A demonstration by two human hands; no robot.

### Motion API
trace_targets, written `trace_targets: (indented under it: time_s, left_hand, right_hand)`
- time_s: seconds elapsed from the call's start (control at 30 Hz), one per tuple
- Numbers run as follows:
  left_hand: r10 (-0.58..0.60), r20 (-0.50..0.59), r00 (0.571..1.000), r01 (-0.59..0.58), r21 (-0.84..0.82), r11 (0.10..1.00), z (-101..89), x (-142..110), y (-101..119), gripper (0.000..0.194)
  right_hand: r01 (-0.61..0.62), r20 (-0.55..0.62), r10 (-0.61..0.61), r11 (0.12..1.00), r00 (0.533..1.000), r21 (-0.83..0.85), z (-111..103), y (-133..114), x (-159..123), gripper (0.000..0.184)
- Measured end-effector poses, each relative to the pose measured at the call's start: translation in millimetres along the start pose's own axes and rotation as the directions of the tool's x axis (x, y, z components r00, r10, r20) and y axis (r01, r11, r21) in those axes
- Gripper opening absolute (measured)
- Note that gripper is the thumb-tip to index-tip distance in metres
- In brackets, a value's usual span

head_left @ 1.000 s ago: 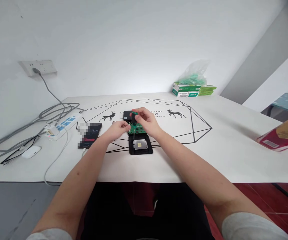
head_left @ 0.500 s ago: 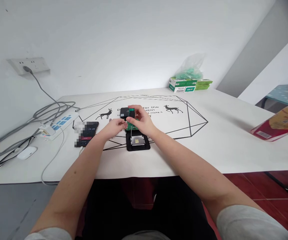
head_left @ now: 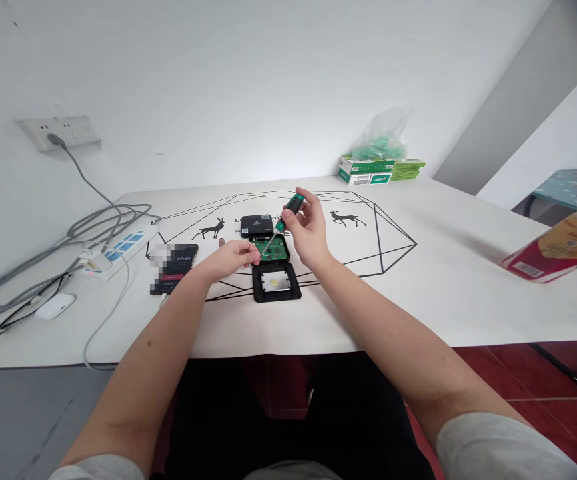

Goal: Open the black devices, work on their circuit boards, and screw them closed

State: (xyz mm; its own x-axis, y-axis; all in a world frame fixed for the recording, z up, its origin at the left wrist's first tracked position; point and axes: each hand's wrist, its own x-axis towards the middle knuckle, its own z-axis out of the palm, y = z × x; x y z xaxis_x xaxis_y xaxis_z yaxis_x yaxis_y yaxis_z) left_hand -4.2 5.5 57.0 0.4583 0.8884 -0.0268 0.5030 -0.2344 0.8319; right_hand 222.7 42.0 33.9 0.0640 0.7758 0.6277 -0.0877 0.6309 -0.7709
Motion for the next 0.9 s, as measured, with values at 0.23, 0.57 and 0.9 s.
trace_targets:
  time_s: [0.23,0.57,0.9]
  left_hand:
    - [0.022,0.010,1.000,-0.022,-0.001,1.000,0.2,-0.8,0.0,0.040]
    - [0.022,0.096,0.995,-0.024,0.021,0.999,2.2,-2.3,4.2,0.036]
    - [0.041,0.162,0.986,-0.067,0.161,0.985,8.5,-3.3,10.7,0.029]
  right_hand:
    - [-0.022,-0.001,0.022,1.000,1.000,0.016,0.8,-1.8,-1.3,0.073]
    - [-0.024,0.066,0.025,1.000,0.997,-0.017,-0.9,-2.9,0.0,0.074]
    - [-0.014,0.136,0.021,0.998,0.990,-0.056,1.3,-3.6,-4.5,0.073]
